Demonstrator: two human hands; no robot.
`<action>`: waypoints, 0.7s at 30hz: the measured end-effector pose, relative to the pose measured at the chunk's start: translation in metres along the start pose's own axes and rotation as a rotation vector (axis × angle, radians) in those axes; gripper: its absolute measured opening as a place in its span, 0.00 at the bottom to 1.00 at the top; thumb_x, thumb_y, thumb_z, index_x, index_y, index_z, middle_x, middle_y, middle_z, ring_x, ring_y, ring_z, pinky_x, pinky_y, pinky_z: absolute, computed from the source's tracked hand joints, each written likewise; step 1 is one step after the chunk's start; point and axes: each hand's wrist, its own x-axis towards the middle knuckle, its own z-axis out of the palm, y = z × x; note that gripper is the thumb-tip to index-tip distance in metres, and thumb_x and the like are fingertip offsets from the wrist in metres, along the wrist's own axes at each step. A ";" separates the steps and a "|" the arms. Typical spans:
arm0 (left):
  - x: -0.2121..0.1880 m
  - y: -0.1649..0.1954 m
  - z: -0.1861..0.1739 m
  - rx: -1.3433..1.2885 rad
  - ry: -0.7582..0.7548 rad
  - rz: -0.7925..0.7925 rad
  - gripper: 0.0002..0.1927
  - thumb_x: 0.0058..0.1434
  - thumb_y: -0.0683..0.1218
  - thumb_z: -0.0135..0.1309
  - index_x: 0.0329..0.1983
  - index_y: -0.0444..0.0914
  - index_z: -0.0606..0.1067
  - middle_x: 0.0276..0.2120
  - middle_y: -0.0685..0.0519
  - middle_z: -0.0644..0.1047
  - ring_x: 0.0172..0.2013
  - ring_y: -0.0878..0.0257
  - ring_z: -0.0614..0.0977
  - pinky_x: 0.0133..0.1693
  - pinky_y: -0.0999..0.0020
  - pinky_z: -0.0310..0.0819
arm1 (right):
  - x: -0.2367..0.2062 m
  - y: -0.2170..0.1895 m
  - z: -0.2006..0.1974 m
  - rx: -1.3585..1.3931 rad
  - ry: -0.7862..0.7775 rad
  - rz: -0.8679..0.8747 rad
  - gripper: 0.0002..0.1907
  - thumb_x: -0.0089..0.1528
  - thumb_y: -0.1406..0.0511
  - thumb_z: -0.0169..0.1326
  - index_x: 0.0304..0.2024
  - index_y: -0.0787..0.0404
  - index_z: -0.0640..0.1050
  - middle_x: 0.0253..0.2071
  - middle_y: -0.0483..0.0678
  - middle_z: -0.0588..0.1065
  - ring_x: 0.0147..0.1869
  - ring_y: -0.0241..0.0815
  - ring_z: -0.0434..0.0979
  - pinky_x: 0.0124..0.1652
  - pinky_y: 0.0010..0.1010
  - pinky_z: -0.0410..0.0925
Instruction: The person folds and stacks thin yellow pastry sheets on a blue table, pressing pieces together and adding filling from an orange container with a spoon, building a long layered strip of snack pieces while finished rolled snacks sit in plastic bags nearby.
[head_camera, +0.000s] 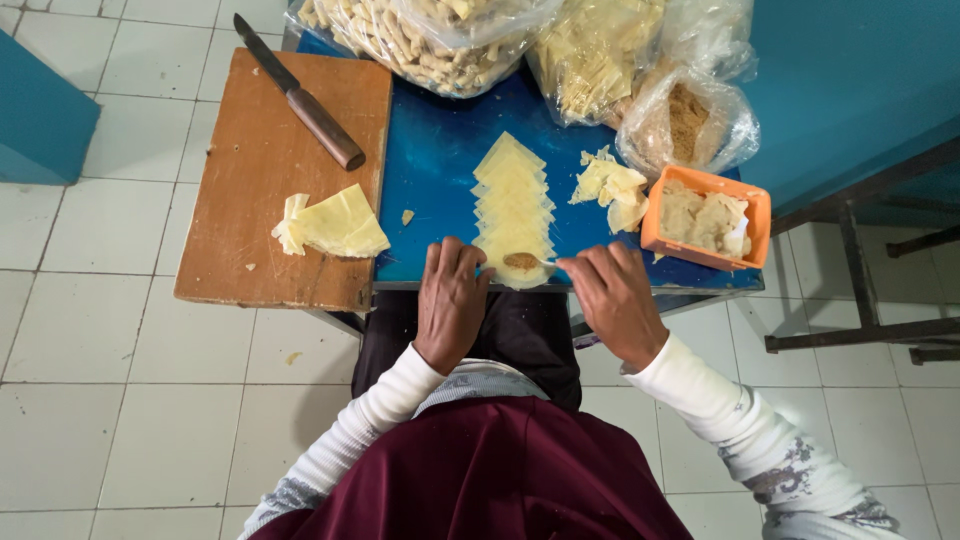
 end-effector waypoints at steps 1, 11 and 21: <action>0.001 0.000 0.001 0.013 0.004 0.000 0.13 0.55 0.37 0.62 0.39 0.35 0.71 0.38 0.46 0.68 0.41 0.47 0.70 0.44 0.54 0.67 | -0.002 -0.001 -0.001 -0.022 0.001 -0.025 0.12 0.61 0.72 0.60 0.47 0.61 0.80 0.38 0.45 0.71 0.42 0.45 0.67 0.40 0.37 0.60; 0.003 0.001 0.009 0.012 0.011 0.011 0.03 0.62 0.36 0.52 0.35 0.34 0.69 0.37 0.45 0.66 0.40 0.49 0.69 0.42 0.56 0.67 | -0.018 -0.001 0.010 -0.100 0.069 -0.107 0.12 0.62 0.71 0.60 0.48 0.58 0.81 0.38 0.41 0.72 0.42 0.40 0.69 0.42 0.34 0.62; 0.004 0.003 0.007 0.050 -0.006 0.071 0.05 0.61 0.38 0.52 0.34 0.36 0.68 0.33 0.48 0.68 0.38 0.51 0.71 0.41 0.57 0.65 | -0.025 0.002 0.009 -0.105 0.157 -0.056 0.11 0.62 0.72 0.63 0.46 0.57 0.81 0.38 0.40 0.73 0.41 0.39 0.69 0.41 0.34 0.61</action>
